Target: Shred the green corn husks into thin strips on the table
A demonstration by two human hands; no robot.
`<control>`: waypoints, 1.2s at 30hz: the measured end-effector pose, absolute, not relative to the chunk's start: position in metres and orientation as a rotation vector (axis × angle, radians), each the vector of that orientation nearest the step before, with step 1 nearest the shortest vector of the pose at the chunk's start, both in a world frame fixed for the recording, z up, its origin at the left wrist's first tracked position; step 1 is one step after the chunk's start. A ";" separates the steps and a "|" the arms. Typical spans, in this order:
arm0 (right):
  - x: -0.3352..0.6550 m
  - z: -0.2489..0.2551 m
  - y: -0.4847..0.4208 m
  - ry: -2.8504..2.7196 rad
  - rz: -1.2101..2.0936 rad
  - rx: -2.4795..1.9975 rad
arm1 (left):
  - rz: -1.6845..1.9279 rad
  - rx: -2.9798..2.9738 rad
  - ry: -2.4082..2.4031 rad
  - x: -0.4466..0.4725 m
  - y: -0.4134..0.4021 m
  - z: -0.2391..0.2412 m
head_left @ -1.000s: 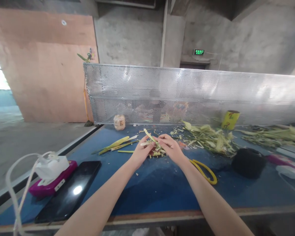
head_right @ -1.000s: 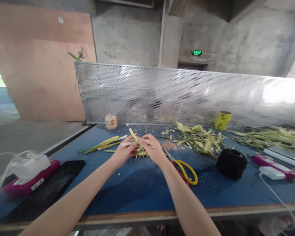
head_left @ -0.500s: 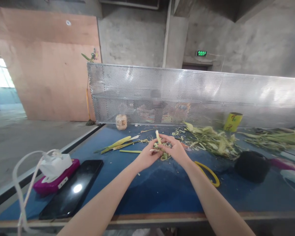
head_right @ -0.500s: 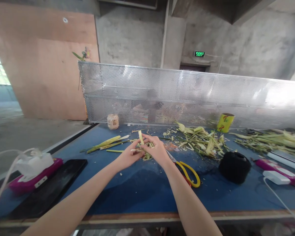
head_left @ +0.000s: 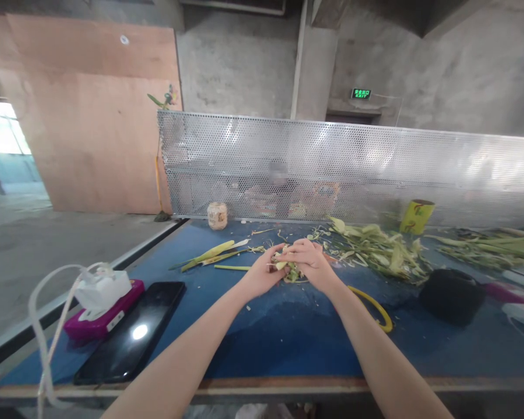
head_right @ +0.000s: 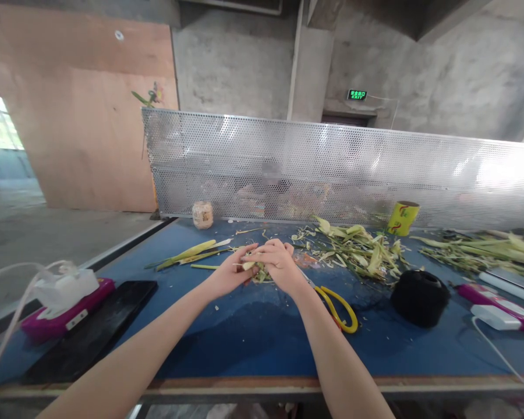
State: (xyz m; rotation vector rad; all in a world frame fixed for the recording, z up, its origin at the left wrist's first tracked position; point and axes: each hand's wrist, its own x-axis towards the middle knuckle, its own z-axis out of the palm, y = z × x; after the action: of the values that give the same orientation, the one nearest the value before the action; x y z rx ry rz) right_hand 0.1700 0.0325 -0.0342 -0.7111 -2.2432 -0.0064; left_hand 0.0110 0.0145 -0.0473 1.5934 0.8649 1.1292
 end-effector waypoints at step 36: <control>0.155 -0.040 0.025 -2.201 -0.058 -0.776 | 1.373 1.225 0.934 0.013 0.015 -0.040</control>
State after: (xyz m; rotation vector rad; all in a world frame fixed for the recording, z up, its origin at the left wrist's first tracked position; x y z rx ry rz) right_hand 0.1547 0.0247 -0.0404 -0.7764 -2.2007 -0.0582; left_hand 0.0135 0.0153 -0.0405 1.2255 0.9339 1.3728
